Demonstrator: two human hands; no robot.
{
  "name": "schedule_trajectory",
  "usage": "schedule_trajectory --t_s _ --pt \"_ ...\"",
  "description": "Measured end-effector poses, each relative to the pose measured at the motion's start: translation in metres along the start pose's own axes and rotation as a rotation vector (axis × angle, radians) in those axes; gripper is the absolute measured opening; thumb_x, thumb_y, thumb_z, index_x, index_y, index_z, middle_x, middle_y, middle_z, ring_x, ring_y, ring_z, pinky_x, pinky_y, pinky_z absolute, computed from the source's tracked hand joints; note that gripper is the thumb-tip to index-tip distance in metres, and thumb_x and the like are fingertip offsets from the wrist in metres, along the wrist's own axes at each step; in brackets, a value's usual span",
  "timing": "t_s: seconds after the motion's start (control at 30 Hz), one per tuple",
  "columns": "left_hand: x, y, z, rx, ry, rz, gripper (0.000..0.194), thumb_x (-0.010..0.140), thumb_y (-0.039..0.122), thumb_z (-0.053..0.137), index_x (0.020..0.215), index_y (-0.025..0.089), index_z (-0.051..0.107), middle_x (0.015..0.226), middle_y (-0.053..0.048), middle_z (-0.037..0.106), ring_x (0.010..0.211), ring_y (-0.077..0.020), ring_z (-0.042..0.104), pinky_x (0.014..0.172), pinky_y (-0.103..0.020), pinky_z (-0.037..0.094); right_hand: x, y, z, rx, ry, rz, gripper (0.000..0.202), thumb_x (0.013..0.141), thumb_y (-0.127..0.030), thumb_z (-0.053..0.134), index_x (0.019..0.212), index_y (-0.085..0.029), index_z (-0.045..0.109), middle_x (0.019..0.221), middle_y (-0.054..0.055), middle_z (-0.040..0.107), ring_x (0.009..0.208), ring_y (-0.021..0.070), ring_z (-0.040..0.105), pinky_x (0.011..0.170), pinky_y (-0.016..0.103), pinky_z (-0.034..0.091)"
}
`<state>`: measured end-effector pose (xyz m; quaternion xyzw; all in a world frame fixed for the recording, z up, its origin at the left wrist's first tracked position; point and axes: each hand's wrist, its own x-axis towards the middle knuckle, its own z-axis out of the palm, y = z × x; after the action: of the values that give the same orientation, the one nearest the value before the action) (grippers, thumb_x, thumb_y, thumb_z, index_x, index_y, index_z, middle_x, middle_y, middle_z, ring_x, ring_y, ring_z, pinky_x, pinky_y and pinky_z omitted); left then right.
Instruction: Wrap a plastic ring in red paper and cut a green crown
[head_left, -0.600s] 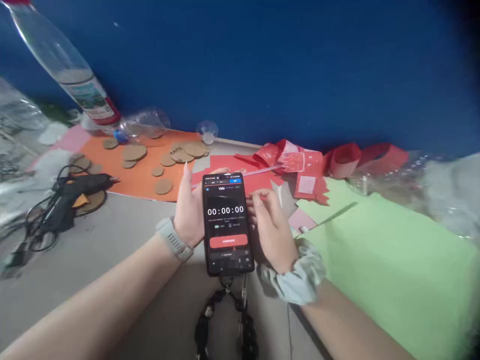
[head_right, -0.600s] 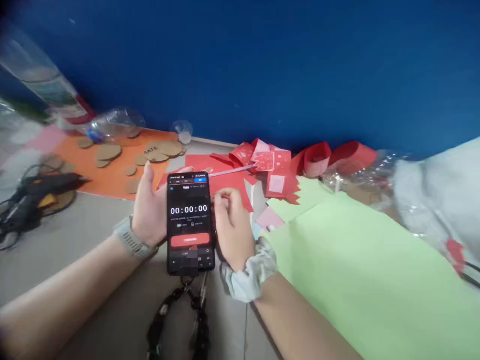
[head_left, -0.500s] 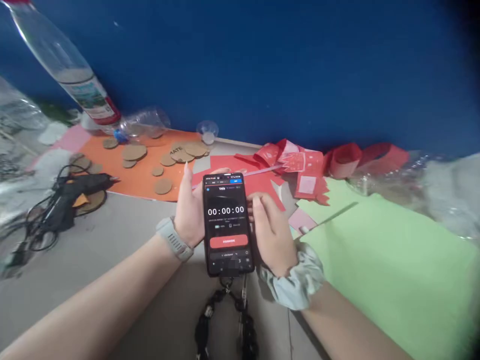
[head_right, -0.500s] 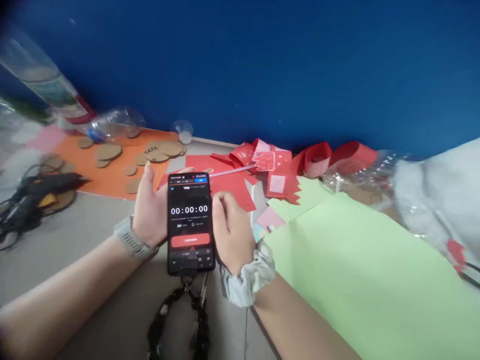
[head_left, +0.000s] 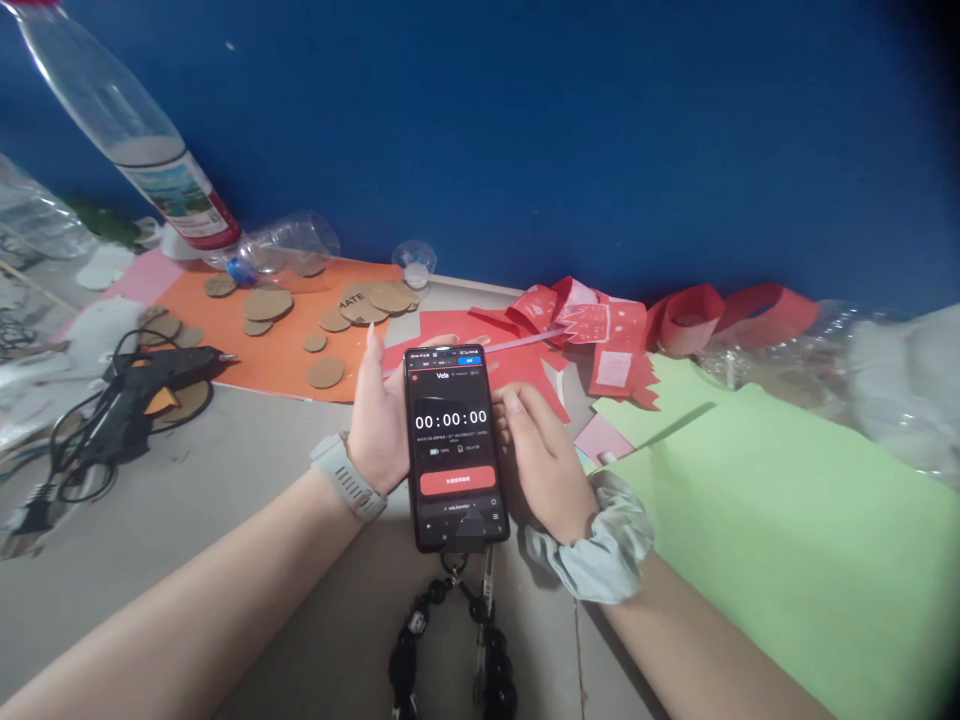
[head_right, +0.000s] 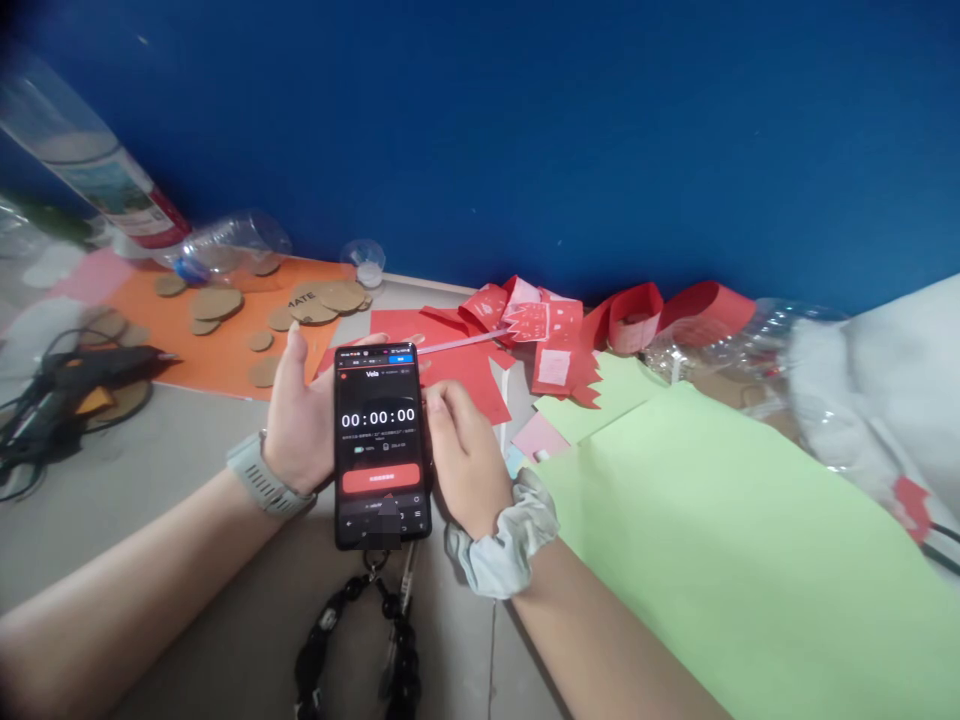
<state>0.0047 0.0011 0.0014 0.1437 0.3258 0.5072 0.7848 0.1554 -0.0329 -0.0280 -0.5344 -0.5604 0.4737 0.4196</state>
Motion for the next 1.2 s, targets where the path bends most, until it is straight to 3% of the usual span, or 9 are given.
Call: schedule_trajectory --t_s 0.53,0.87,1.03,1.2 --pt "-0.0008 0.0 -0.0001 0.008 -0.001 -0.015 0.07 0.087 0.068 0.022 0.107 0.015 0.063 0.09 -0.011 0.072 0.091 -0.0281 0.068 0.08 -0.043 0.054 0.0003 0.0007 -0.0004 0.004 -0.005 0.017 0.026 0.096 -0.046 0.036 0.085 -0.025 0.048 0.072 -0.003 0.047 0.068 0.0142 0.049 0.069 0.03 0.044" --pt "0.0008 -0.0002 -0.0013 0.052 -0.044 0.026 0.068 0.088 0.067 0.022 0.108 0.016 0.062 0.102 -0.011 0.071 0.097 -0.0283 0.067 0.084 -0.044 0.053 -0.0035 -0.0077 -0.0012 -0.111 -0.042 -0.069 0.026 0.097 -0.046 0.032 0.095 -0.024 0.046 0.081 -0.001 0.057 0.077 0.0162 0.056 0.07 0.031 0.042" --pt "0.0023 -0.0063 0.0004 0.049 -0.118 0.118 0.061 0.094 0.057 0.018 0.088 0.016 0.063 0.117 -0.011 0.066 0.105 -0.0259 0.064 0.09 -0.042 0.05 -0.0029 -0.0075 -0.0029 -0.164 0.001 -0.092 0.034 0.099 -0.047 0.025 0.083 -0.024 0.045 0.069 -0.003 0.048 0.067 0.0158 0.051 0.065 0.031 0.039" --pt "0.003 -0.0048 -0.0009 0.031 -0.117 0.1 0.057 0.095 0.055 0.018 0.084 0.016 0.059 0.119 -0.011 0.065 0.101 -0.0252 0.065 0.089 -0.042 0.05 -0.0028 -0.0088 -0.0021 -0.151 -0.036 -0.086 0.037 0.099 -0.048 0.024 0.083 -0.024 0.047 0.076 0.0 0.052 0.076 0.0168 0.052 0.065 0.031 0.039"
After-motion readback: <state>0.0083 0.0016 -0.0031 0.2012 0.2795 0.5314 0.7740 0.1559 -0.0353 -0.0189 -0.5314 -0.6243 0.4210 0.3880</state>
